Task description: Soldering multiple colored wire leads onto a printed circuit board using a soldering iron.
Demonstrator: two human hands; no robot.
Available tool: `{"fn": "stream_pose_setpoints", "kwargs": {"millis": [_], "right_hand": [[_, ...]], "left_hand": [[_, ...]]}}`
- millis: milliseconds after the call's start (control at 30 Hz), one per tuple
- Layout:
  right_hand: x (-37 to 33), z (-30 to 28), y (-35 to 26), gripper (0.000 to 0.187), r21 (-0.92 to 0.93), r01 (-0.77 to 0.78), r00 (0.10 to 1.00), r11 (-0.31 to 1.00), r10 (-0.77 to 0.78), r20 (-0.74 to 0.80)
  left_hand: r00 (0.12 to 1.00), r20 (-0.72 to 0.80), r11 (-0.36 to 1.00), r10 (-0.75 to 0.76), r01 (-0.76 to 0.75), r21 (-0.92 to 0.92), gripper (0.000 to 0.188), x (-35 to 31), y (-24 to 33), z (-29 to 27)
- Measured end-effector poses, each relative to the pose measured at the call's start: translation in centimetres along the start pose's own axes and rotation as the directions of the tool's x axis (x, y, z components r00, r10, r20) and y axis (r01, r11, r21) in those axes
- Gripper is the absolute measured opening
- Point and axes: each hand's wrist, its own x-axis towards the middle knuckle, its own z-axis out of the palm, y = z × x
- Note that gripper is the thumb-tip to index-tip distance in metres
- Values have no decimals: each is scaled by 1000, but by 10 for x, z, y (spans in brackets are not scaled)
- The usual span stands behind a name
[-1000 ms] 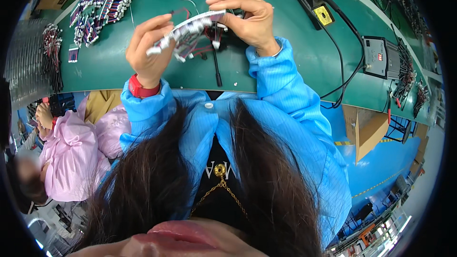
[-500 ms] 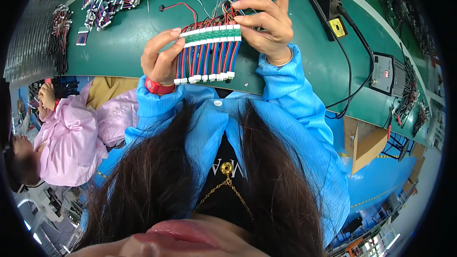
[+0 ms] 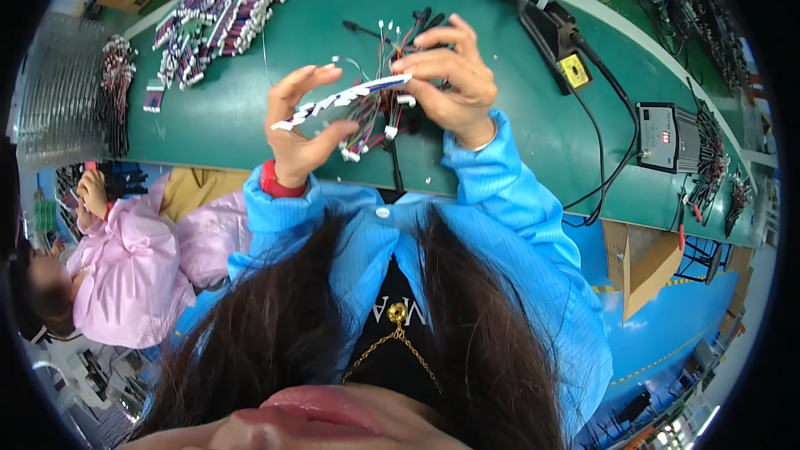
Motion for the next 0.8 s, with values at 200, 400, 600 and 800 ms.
{"fn": "stream_pose_setpoints", "kwargs": {"millis": [200,400,600,800], "right_hand": [[18,14,-37,23,420,-329,881,846,435,-185],[54,4,-59,20,412,-410,902,814,430,49],[54,-12,-47,35,512,-326,868,795,466,-171],[12,-25,-5,43,397,-666,676,631,736,-35]], "left_hand": [[961,115,956,-250,264,-129,32,-4,-4,5],[922,-169,902,-348,280,-328,15,13,29,21],[927,-162,886,-339,256,-388,13,102,38,-31],[983,-57,985,-174,174,-5,19,262,1,-47]]}}
